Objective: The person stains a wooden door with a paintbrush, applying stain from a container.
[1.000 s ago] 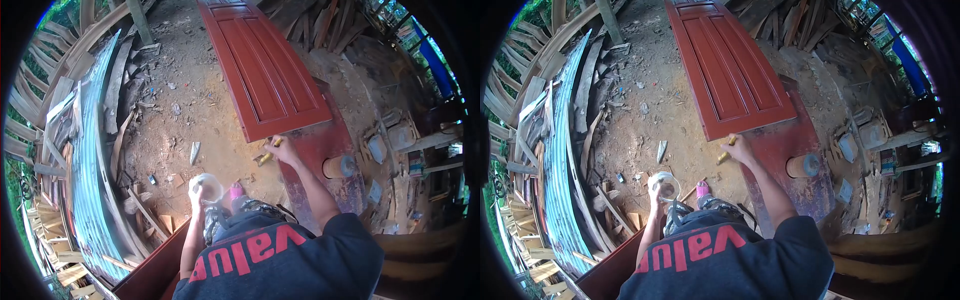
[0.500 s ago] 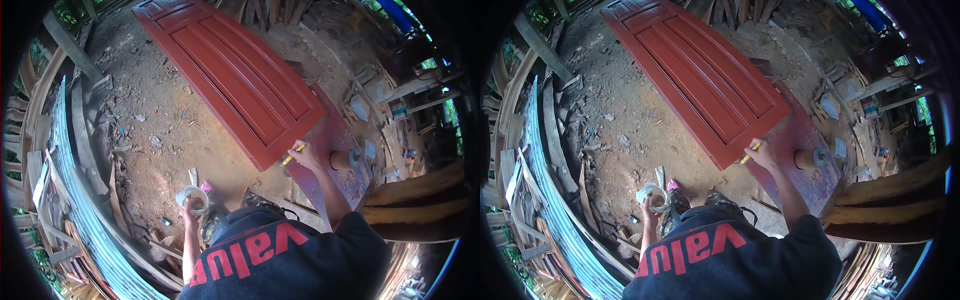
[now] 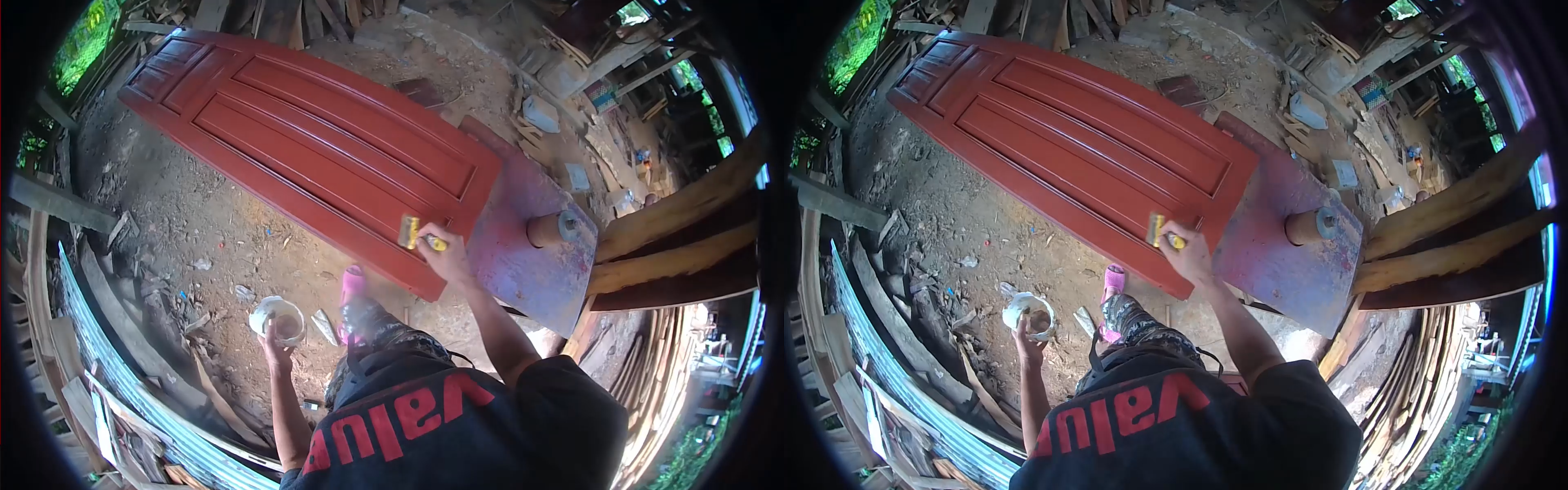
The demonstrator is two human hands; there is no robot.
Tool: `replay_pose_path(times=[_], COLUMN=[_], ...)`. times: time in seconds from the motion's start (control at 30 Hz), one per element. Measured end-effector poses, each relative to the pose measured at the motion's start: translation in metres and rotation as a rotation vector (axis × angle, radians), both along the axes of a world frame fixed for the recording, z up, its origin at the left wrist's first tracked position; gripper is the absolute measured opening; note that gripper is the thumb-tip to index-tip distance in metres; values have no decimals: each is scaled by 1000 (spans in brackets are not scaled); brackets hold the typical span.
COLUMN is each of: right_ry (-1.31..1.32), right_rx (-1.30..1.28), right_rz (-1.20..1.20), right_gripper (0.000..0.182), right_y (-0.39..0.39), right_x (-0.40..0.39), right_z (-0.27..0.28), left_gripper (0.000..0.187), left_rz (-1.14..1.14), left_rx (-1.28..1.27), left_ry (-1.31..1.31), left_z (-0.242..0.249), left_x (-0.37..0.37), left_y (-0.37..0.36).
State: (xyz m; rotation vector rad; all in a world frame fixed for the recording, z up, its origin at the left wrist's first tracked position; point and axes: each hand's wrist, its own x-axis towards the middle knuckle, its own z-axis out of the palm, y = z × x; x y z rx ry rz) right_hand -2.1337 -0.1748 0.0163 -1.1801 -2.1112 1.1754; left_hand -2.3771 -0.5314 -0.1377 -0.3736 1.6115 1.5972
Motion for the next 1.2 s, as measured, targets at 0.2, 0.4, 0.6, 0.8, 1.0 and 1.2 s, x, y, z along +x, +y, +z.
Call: replay_pose_path(times=[0.2, 0.4, 0.6, 0.8, 1.0, 1.2], right_ry=[-387, 221, 312, -409, -123, 110], right_rx=[515, 30, -135, 112, 137, -65], right_rz=[-441, -175, -195, -804, -734, -711], right_gripper=[10, 12, 16, 11, 15, 18], right_y=[111, 53, 45, 85, 55, 42], right_x=[83, -80, -72, 82, -67, -142], right_z=[-22, -28, -43, -32, -25, -31], left_gripper=[63, 60, 68, 64, 58, 60], left_rz=[-103, -261, -330, -452, -690, -815], left_rx=[0, 17, 28, 66, 268, 268], left_ry=[-137, -188, -137, -98, -106, -115], left_z=[-15, -6, 27, 51, 67, 76], left_x=[-31, -89, -150, -180, -208, -254], left_y=[47, 105, 153, 210, 283, 325])
